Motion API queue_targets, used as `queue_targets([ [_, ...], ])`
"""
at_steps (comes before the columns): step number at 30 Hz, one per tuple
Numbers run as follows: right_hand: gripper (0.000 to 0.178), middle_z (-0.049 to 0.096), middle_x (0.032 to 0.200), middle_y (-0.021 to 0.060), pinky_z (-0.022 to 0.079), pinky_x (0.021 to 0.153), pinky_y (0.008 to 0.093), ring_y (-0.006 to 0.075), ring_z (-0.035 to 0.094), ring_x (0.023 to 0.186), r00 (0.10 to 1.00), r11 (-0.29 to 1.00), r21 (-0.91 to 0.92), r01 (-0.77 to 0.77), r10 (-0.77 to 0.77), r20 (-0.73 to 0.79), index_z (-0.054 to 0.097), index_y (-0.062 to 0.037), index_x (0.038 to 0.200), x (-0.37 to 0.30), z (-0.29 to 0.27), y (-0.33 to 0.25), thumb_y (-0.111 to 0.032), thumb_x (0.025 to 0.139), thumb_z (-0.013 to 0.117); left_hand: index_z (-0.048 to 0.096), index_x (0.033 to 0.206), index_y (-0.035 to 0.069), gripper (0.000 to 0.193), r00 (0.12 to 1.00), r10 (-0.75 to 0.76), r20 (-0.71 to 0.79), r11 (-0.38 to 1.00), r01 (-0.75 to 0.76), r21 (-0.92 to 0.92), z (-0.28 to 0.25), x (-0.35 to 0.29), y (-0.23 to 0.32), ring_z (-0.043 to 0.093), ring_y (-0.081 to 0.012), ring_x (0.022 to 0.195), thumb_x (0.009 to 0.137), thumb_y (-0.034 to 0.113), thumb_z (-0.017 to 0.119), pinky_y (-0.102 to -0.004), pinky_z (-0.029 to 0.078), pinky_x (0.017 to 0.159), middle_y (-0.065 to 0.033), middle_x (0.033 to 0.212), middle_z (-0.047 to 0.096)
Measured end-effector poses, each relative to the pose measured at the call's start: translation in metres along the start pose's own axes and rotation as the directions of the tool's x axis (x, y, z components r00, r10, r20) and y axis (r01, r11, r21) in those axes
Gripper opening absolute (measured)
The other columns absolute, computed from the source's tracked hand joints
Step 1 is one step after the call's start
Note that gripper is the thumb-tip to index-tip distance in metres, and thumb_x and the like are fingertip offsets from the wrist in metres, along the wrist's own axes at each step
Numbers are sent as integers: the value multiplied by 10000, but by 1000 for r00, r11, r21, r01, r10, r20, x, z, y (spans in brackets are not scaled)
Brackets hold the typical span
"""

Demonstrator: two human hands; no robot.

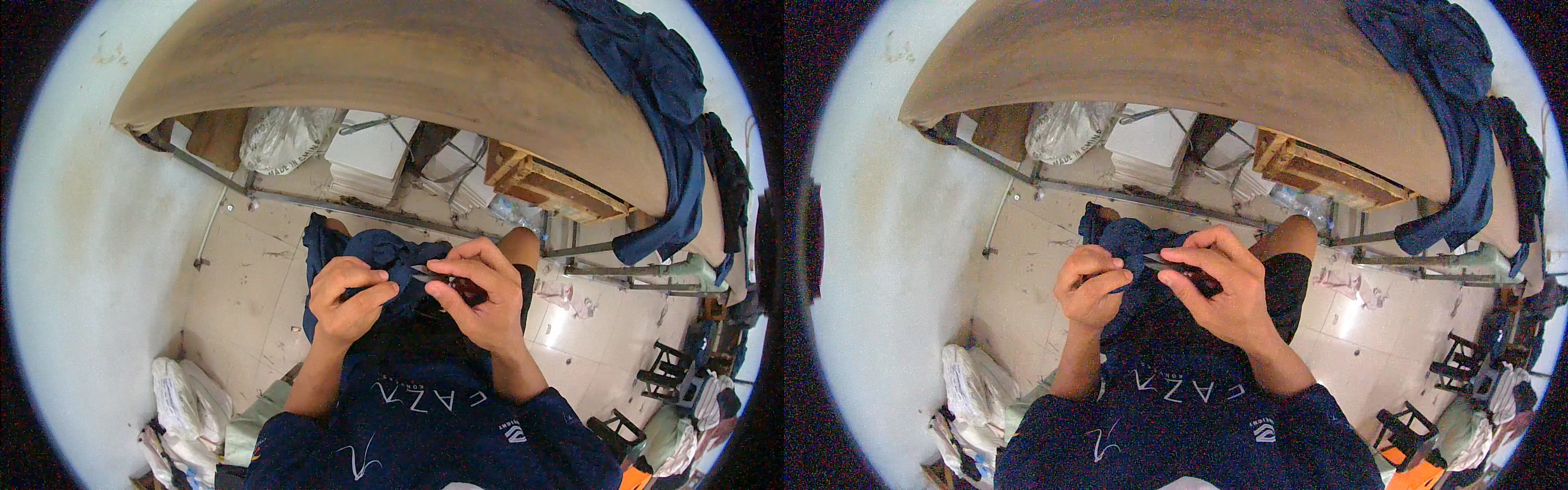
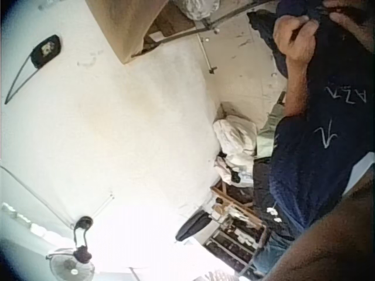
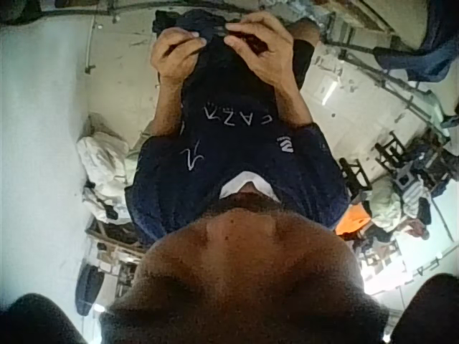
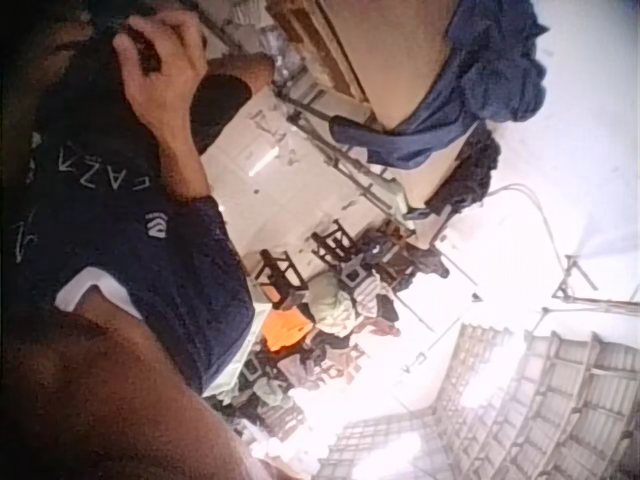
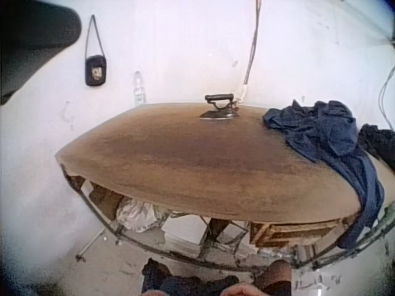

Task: The person sits and uses a seam ripper to remove stitches from a dark blue garment. They repeatedly pull threads, inspect the fabric, and continue removing stitching along seams.

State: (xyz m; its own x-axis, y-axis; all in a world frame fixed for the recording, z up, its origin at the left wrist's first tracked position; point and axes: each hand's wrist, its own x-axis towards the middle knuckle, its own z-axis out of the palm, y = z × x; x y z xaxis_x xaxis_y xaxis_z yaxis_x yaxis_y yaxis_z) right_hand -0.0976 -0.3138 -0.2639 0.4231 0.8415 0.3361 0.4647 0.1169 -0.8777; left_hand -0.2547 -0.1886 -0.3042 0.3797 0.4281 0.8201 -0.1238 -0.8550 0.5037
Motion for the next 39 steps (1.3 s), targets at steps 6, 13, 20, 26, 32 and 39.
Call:
queue_targets([
  [6,276,620,929,62,498,570,254,148,615,676,997,995,-47,84,-83,5,741,-93,986,-1,3,-1,-115,726,833,684,709,56,152,1000,13,-15,1000,-14,-24,-2,-3,-3,638,-229,656,600,-17,761,-339,526,603,-83,795,674],
  [13,259,623,900,55,490,540,257,146,616,657,987,979,-124,162,-161,22,738,-92,958,-1,6,0,-105,717,832,676,706,45,151,998,52,46,999,-52,1,-3,1,-4,643,-227,653,595,-15,759,-333,524,596,-85,769,676],
  [20,223,625,849,73,498,558,258,162,621,665,996,993,-83,86,-88,-16,732,-75,918,0,5,-9,-98,719,829,667,708,41,156,998,28,56,1000,-28,-6,-4,-1,-5,635,-224,640,587,-16,747,-329,526,593,-78,763,666],
  [26,293,626,892,84,511,628,279,193,631,748,998,999,-2,52,-52,-48,729,-76,953,-5,6,7,-140,699,858,644,682,36,154,997,40,59,999,-39,-10,-7,-2,-4,627,-228,627,567,-20,730,-345,539,596,-74,731,637],
  [32,328,645,894,78,483,629,268,191,625,788,995,991,118,56,-65,74,730,-68,968,-2,18,15,54,665,754,613,659,61,151,996,6,88,992,5,-127,-6,-9,2,623,-230,685,614,-1,742,-384,545,644,-55,731,618],
  [39,404,675,859,89,518,624,289,207,666,773,964,959,125,255,-242,-110,750,-83,886,-12,13,30,172,607,607,536,1150,58,434,566,-761,316,387,788,-480,-23,-10,-26,566,-178,1022,802,144,781,-309,442,907,-81,1074,594],
])
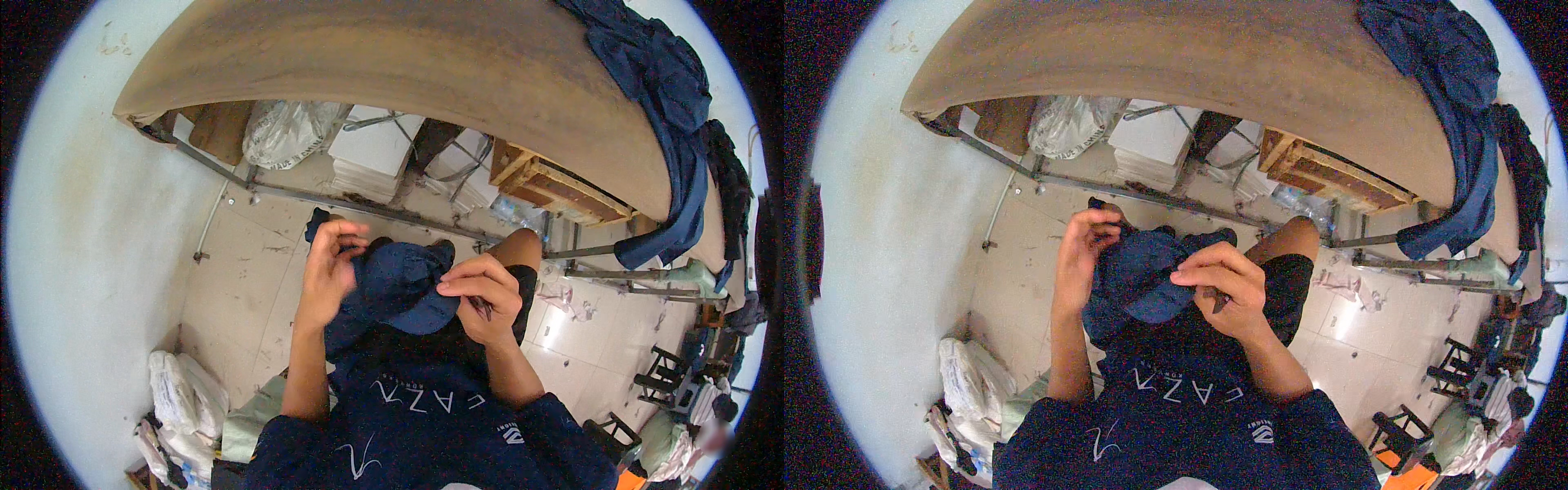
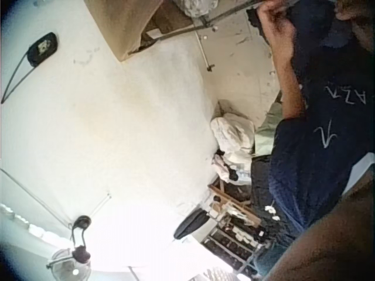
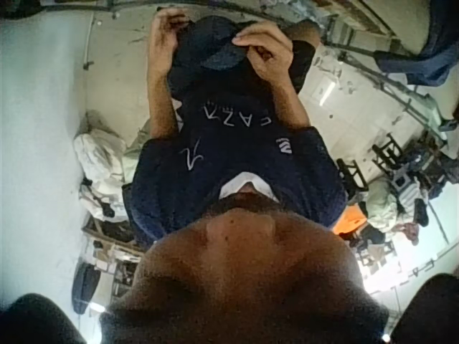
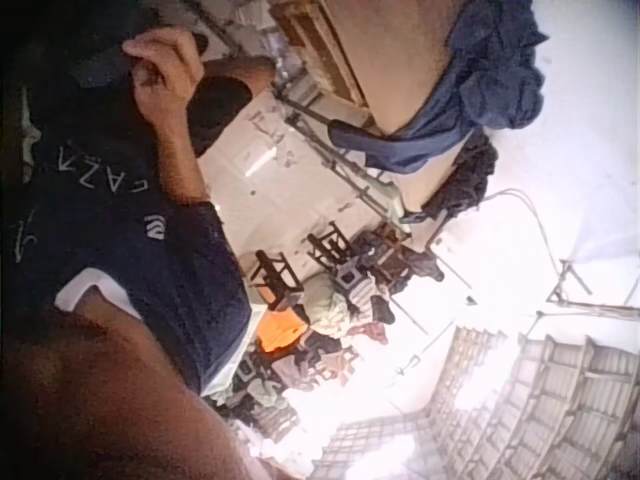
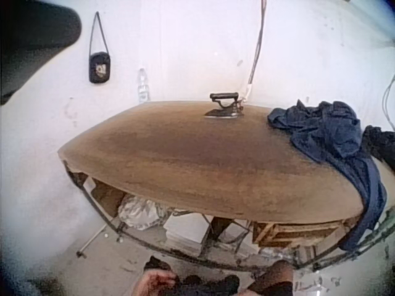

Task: The person sits and uses a seam ripper to remove stitches from a dark blue garment. They repeatedly pull threads, inspect the fabric, and continue removing stitching along seams.

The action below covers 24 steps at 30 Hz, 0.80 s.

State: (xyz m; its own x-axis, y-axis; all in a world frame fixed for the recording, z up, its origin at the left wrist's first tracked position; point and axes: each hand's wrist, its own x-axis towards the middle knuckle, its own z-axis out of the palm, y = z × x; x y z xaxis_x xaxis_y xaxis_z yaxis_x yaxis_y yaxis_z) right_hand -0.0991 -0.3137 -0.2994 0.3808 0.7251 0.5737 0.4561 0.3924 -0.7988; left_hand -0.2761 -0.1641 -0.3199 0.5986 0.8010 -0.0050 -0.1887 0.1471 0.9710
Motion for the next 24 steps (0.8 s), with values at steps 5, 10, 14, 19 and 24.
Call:
queue_targets([
  [5,344,675,846,72,527,624,288,194,666,750,996,994,-56,92,-91,10,756,-97,867,-10,-2,3,136,641,642,552,1291,12,457,868,-402,292,799,489,-350,-4,-16,-25,636,-150,1013,861,48,705,-286,508,886,-116,1166,656],
  [10,330,661,936,66,539,649,293,225,671,785,960,990,-140,18,22,280,735,-114,982,-21,-20,10,32,686,728,667,1099,-24,244,958,-286,25,885,274,-376,15,-13,-12,674,-129,853,860,11,705,-261,548,787,-98,984,711],
  [14,461,584,1122,92,538,720,299,228,647,920,863,938,-208,-279,339,375,683,-123,1122,-10,-33,-17,-100,684,825,670,1083,-26,244,977,-212,30,928,210,-306,24,-12,-1,667,-110,844,847,10,723,-239,541,772,-93,979,713],
  [19,474,576,1086,77,500,670,263,153,592,778,945,950,-225,-217,262,196,705,-135,1150,1,-42,-32,-159,701,854,673,1062,-30,238,980,-191,59,955,199,-219,32,-13,10,668,-102,832,835,7,737,-232,542,756,-91,953,719],
  [24,327,621,938,54,453,549,231,110,565,645,996,955,-283,-87,94,12,746,-97,1041,8,-11,-22,-66,725,821,675,1053,-29,228,982,-175,77,965,186,-184,44,-15,15,669,-100,819,838,11,739,-223,541,742,-98,944,720],
])
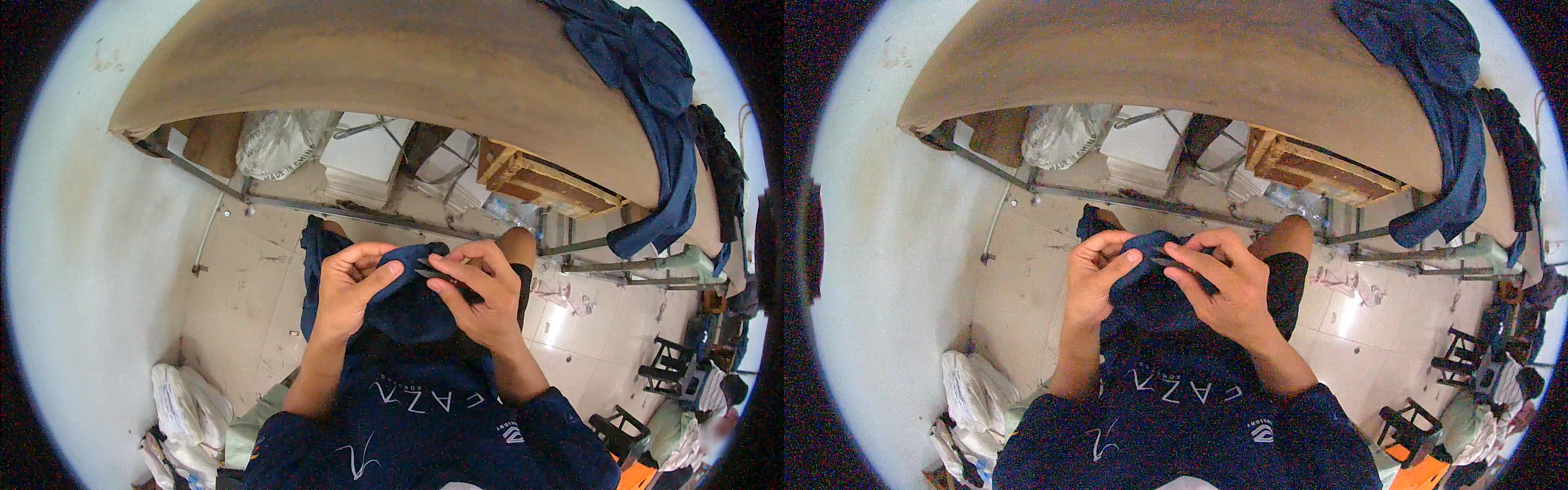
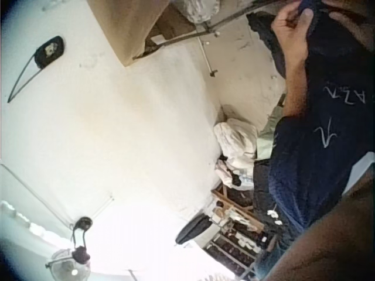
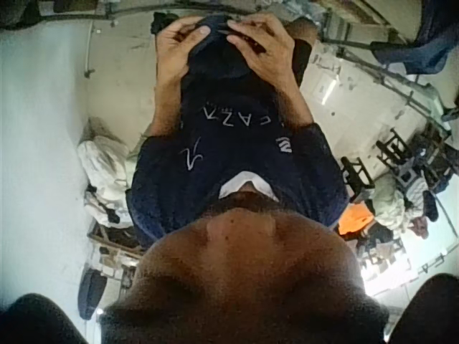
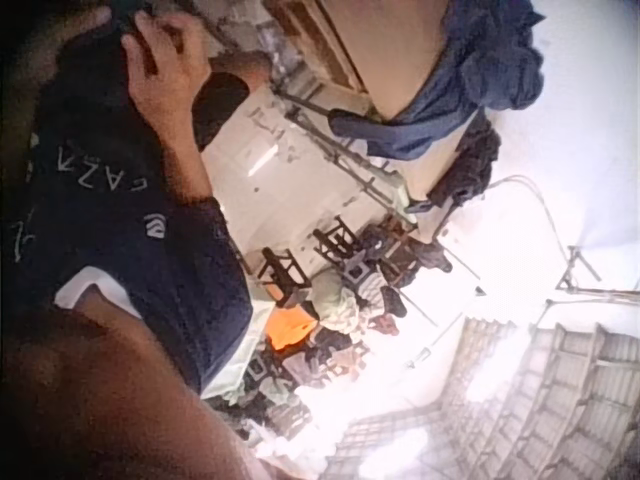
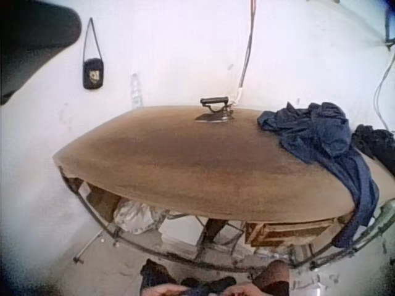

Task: The person sits and uses a seam ripper to remove stitches from a dark blue garment. They repeatedly pull threads, inspect the fabric, and continue removing stitching along seams.

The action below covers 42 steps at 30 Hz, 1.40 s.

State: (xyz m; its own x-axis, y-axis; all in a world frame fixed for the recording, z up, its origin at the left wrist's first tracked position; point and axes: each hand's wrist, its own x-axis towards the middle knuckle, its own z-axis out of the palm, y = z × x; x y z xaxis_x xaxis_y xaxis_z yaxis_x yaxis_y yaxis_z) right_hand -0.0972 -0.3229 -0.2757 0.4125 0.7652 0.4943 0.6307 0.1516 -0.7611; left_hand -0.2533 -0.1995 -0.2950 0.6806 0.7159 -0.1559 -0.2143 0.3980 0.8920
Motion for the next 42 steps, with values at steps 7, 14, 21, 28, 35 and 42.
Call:
queue_targets([
  [7,279,628,931,76,451,576,221,112,578,677,1000,999,31,30,-30,3,748,-48,998,6,9,0,-31,729,817,676,1053,-23,233,1000,0,14,1000,0,-14,-1,-4,0,671,-101,818,832,4,743,-222,542,743,-97,942,721],
  [14,279,642,938,67,472,574,252,139,609,703,997,1000,28,2,0,-79,747,-82,986,3,9,6,-91,720,829,683,1047,-10,226,1000,-23,13,1000,22,21,-4,-4,-3,665,-88,804,833,17,746,-216,531,725,-78,930,722],
  [21,334,641,986,80,450,602,252,142,592,808,969,948,202,-247,243,46,727,-64,1008,15,12,10,-117,701,845,678,1045,-13,230,999,22,42,994,-26,102,-2,-2,2,648,-71,808,830,21,753,-212,514,706,-58,950,714],
  [28,232,607,834,50,354,542,197,67,500,661,997,979,204,20,-6,-71,705,-43,867,-1,21,31,13,674,821,703,848,57,226,809,533,246,532,-547,646,12,2,5,647,-200,746,670,-55,787,-301,509,659,-67,835,679],
  [35,237,561,970,46,368,573,202,69,496,699,957,900,340,-275,289,9,700,-44,907,2,11,6,-10,701,810,732,797,77,239,516,784,344,233,-759,608,-2,7,-13,620,-195,682,602,-41,803,-280,490,572,-55,814,627],
  [42,294,617,939,80,505,695,280,192,623,829,969,968,127,-215,194,154,738,-73,1021,-1,-16,1,-116,741,814,733,782,73,238,494,794,355,205,-766,609,-8,8,-12,619,-198,672,582,-33,807,-288,491,564,-57,812,626],
])
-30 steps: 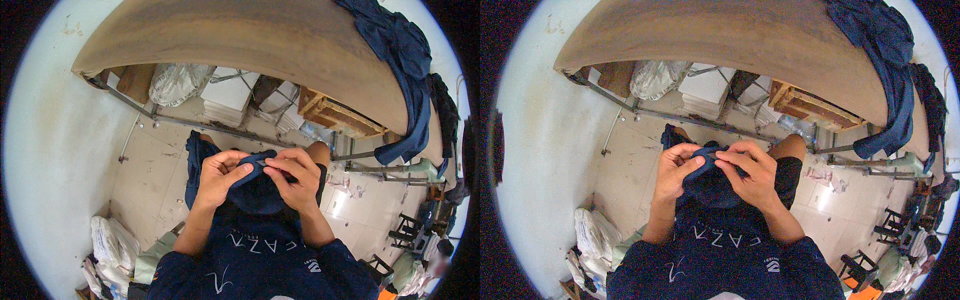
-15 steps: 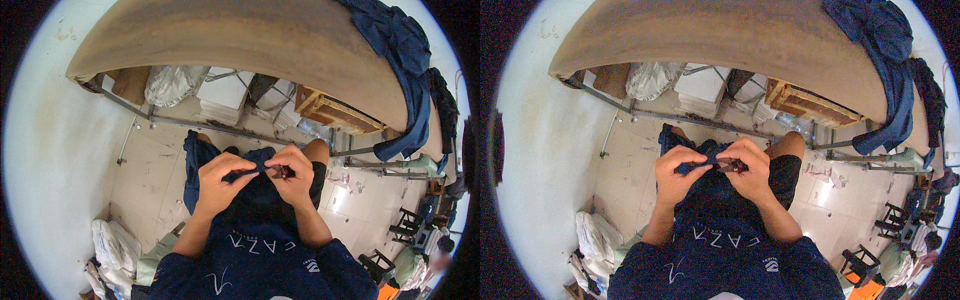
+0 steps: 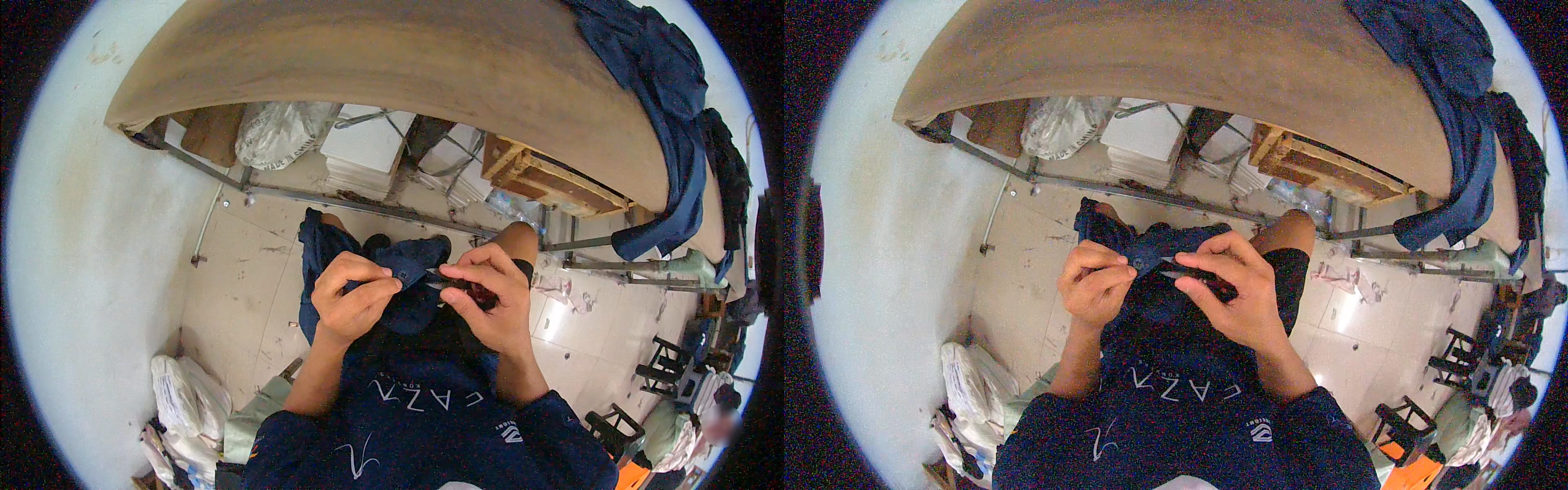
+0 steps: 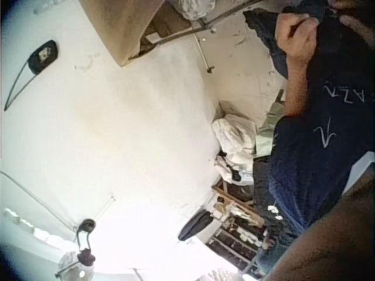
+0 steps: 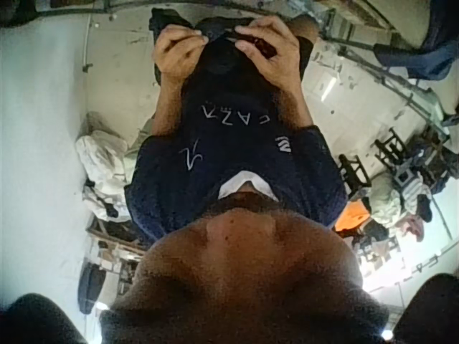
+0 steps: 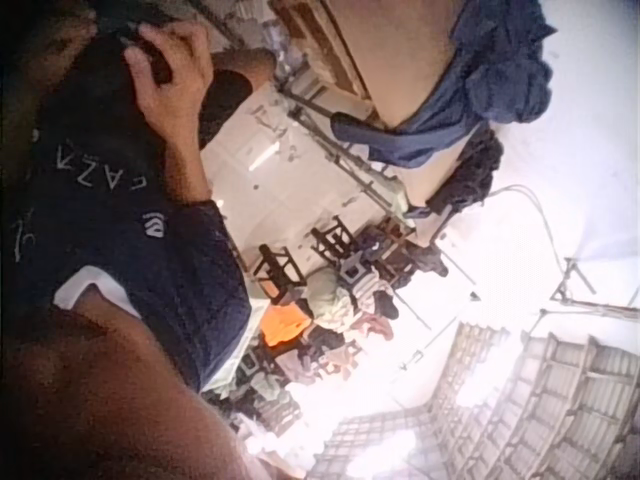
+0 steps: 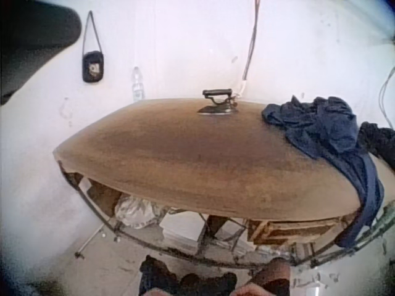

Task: The person sits and uses a seam ripper to remove stitches from a dark blue garment. They repeatedly pull threads, inspect the fabric, and continue removing stitching along seams.

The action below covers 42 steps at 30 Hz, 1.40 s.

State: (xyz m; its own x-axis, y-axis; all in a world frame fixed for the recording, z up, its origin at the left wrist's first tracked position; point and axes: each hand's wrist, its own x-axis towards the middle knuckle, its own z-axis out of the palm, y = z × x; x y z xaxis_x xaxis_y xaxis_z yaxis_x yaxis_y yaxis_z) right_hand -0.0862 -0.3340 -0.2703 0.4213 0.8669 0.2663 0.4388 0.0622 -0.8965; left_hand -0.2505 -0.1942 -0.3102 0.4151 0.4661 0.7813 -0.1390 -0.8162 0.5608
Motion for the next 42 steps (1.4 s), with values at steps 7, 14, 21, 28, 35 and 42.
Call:
queue_targets([
  [7,262,638,909,91,523,662,291,207,645,793,999,996,-79,-36,34,-24,742,-71,990,2,4,-12,-123,745,818,728,749,56,199,998,23,63,999,-21,-26,4,4,4,630,-204,656,580,-13,807,-288,500,557,-62,779,641],
  [14,247,645,893,82,525,627,283,198,645,768,999,996,-79,31,-33,-33,740,-71,960,2,9,-12,-96,730,825,727,752,51,186,995,35,95,999,-34,-13,1,5,6,635,-204,664,591,-8,799,-285,500,556,-62,769,640],
  [21,213,639,870,77,517,614,281,188,637,742,995,991,-111,77,-83,-55,735,-70,927,3,10,-13,-88,733,822,725,765,52,190,995,32,91,999,-30,-25,0,4,6,633,-208,661,599,2,802,-287,502,557,-63,762,633],
  [28,224,623,893,78,485,621,262,165,608,743,999,1000,-8,-11,10,-43,720,-61,949,2,12,-2,-114,752,813,724,763,56,202,996,-12,90,999,16,-42,0,3,7,632,-218,667,598,-42,789,-285,500,570,-70,761,624],
  [35,568,540,1007,67,452,753,293,189,569,867,944,938,110,-328,323,65,583,-61,1183,2,13,21,-314,740,833,573,867,56,228,747,-662,55,644,605,-468,-10,6,0,518,-68,766,773,-84,726,-216,425,700,6,849,547],
  [42,357,684,876,51,504,712,292,141,632,791,900,896,121,-427,408,153,637,-15,1060,-27,53,60,-234,818,782,597,889,37,164,519,-851,78,352,675,-648,-13,4,-5,550,-68,762,812,-35,723,-212,452,708,-2,845,581],
])
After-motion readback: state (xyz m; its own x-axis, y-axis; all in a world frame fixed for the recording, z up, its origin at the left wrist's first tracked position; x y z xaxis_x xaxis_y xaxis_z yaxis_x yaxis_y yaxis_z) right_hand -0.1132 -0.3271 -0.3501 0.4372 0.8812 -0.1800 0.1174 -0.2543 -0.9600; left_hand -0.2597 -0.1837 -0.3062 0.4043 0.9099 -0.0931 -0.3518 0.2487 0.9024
